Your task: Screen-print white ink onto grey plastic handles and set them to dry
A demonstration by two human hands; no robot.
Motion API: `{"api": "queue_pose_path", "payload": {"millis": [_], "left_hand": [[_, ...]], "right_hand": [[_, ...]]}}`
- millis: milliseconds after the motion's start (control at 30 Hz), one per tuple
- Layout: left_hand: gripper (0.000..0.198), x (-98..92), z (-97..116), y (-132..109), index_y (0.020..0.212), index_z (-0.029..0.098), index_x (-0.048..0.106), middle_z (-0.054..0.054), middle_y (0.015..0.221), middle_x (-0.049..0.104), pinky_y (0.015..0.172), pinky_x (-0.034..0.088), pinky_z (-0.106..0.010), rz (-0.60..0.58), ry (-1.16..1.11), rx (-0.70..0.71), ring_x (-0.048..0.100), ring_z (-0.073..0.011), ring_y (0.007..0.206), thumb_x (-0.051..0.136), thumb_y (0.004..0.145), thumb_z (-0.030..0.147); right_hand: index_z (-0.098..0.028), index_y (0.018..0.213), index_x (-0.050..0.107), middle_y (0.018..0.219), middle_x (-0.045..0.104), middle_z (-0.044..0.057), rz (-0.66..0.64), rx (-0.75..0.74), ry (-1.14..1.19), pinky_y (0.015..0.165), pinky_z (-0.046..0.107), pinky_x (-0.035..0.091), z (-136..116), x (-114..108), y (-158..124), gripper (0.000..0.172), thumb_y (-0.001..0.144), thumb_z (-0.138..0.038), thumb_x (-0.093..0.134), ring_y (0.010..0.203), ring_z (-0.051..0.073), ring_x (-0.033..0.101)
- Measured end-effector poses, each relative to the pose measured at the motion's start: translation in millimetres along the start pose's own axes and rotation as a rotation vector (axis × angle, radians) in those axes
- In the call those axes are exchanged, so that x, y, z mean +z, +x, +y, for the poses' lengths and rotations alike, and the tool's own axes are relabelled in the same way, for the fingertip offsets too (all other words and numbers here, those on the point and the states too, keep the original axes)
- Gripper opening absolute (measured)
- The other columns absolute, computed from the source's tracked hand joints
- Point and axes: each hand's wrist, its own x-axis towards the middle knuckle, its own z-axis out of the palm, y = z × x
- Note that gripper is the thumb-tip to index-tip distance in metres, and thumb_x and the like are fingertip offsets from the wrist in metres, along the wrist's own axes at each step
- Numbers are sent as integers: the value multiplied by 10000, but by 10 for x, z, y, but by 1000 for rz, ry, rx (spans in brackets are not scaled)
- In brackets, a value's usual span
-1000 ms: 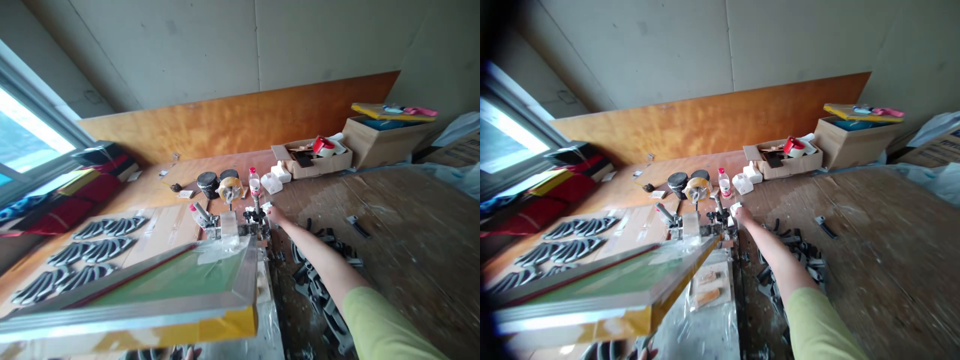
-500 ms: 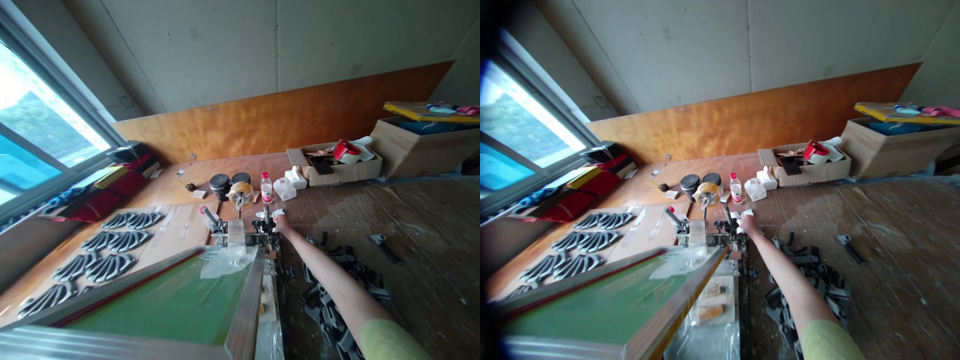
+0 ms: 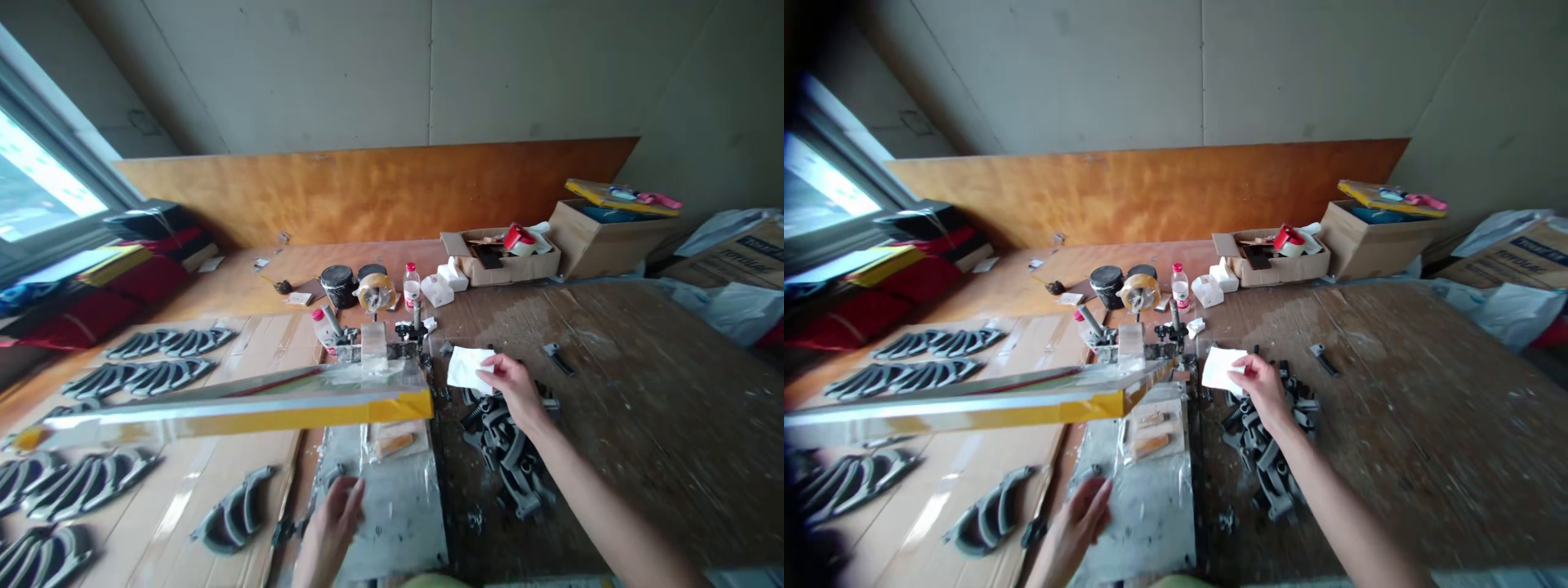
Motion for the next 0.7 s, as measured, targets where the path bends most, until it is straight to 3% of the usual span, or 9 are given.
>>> {"api": "queue_pose_path", "payload": {"millis": [67,167,300,467,533,600,700], "left_hand": [[594,274,322,-114,1056,196,629,-105,886,715,574,492,-290,-243,-284,-52,652,-220,708,586,742,698],[688,621,680,-224,1214,204,582,-145,1159,670,658,547,-333,-412,-650,-115,666,-247,909,655,716,673],[491,741,814,-230,1022,164,659,-62,898,688,700,531,-305,-403,-841,-12,613,-159,733,728,725,549],[461,599,704,-225,899,139,664,-20,733,635,634,442,-244,-466,-772,101,532,-121,635,751,701,545],[460,517,637,-219,824,132,655,-3,669,592,583,382,-222,-516,-706,156,482,-101,595,757,686,560],[448,360,541,-164,779,128,650,3,642,573,563,352,-216,-597,-601,218,460,-89,580,755,691,554],[473,-126,327,120,895,136,662,-31,747,647,576,404,-228,-651,-465,205,550,-116,617,739,701,560]], "right_hand": [[-208,784,613,673,582,-5,-29,-10,7,552,251,430,-102,124,-432,351,612,-460,787,627,152,542],[-231,802,621,744,627,17,-141,37,-12,610,289,494,-126,335,-982,319,651,-467,773,705,191,599],[-260,1003,622,899,674,51,-216,101,-42,732,361,549,16,464,-1389,391,690,-454,752,834,237,649],[-345,1383,422,1192,627,86,-76,177,-1,851,414,536,101,556,-1507,863,620,-437,814,1028,272,631],[-334,1333,505,1121,664,77,-156,297,19,821,420,536,98,667,-1547,783,621,-459,808,985,287,648],[-276,1103,674,930,702,70,-266,392,-9,769,416,533,113,811,-1603,518,646,-497,777,869,294,666],[-237,761,714,765,694,72,-235,408,-46,728,408,529,180,1018,-1707,332,646,-547,745,800,307,663]]}}
